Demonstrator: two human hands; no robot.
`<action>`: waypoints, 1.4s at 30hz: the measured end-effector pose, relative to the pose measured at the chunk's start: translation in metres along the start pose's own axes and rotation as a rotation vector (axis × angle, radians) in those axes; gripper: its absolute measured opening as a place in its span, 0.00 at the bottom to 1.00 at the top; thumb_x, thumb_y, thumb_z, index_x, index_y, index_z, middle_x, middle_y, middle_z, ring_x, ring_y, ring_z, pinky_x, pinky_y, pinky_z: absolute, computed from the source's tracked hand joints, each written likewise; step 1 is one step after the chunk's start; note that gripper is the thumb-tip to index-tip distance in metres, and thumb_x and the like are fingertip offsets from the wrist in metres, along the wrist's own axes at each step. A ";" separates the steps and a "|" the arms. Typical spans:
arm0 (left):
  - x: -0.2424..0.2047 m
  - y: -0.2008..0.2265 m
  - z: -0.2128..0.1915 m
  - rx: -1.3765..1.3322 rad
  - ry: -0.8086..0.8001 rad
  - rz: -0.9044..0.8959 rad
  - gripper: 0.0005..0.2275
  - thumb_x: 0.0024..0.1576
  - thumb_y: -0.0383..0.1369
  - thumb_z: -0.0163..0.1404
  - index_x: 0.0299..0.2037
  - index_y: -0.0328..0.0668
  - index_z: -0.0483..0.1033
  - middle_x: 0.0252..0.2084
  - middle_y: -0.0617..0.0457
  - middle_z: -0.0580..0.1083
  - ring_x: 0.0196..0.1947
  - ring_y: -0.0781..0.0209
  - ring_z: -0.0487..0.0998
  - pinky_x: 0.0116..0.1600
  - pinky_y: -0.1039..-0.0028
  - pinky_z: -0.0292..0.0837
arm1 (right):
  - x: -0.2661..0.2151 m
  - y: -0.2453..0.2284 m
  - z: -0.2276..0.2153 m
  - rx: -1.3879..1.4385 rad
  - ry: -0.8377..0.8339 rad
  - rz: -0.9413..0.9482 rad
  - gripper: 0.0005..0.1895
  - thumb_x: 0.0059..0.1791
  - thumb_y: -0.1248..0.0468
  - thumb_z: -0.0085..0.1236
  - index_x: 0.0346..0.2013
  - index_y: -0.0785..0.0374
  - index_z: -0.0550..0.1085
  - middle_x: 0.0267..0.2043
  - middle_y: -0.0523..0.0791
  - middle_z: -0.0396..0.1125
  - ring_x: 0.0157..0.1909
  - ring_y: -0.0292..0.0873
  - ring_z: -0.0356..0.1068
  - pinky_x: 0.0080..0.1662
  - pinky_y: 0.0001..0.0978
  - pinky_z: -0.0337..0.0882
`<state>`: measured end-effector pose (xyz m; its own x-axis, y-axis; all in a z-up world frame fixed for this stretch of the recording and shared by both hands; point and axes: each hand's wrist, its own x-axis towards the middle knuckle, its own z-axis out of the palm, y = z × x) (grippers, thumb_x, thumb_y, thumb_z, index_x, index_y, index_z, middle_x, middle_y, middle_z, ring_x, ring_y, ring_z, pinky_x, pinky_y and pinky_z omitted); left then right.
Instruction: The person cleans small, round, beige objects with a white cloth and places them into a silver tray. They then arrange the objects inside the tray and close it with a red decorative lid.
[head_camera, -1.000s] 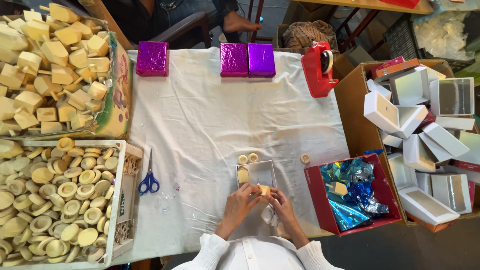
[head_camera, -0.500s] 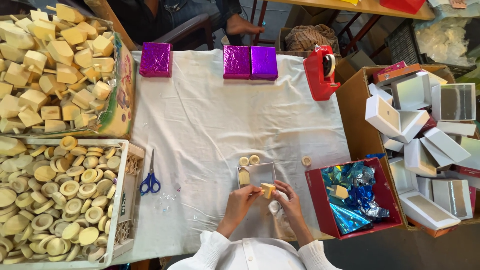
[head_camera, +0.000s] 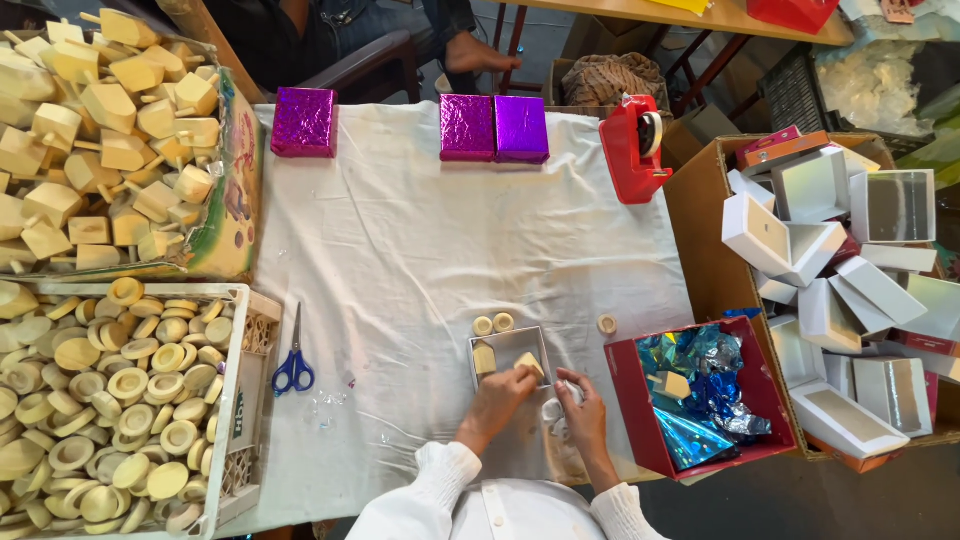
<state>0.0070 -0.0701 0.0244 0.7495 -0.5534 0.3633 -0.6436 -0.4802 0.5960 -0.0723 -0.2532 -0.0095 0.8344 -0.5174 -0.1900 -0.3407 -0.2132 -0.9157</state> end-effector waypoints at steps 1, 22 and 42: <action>-0.005 0.002 0.000 -0.069 -0.010 0.030 0.05 0.57 0.31 0.56 0.37 0.40 0.76 0.36 0.51 0.76 0.34 0.52 0.80 0.36 0.64 0.75 | -0.001 -0.001 0.002 -0.052 0.002 -0.014 0.15 0.50 0.61 0.61 0.50 0.62 0.80 0.47 0.44 0.78 0.46 0.36 0.74 0.48 0.28 0.72; -0.007 -0.012 0.020 -0.261 -0.084 -0.199 0.05 0.57 0.34 0.58 0.39 0.43 0.82 0.40 0.54 0.77 0.36 0.50 0.81 0.40 0.62 0.76 | -0.011 -0.024 0.005 -0.170 -0.071 0.099 0.18 0.49 0.59 0.62 0.53 0.55 0.80 0.43 0.44 0.78 0.37 0.38 0.73 0.40 0.33 0.73; 0.009 -0.020 0.024 -0.249 -0.043 -0.309 0.12 0.56 0.29 0.58 0.49 0.42 0.79 0.58 0.52 0.76 0.44 0.46 0.81 0.46 0.61 0.76 | 0.002 -0.013 0.007 -0.207 -0.044 -0.085 0.16 0.47 0.62 0.64 0.50 0.56 0.82 0.40 0.45 0.78 0.41 0.38 0.77 0.44 0.30 0.73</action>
<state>0.0230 -0.0822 -0.0015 0.8914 -0.4391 0.1122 -0.3272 -0.4521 0.8298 -0.0627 -0.2455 -0.0006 0.8805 -0.4545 -0.1347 -0.3461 -0.4221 -0.8379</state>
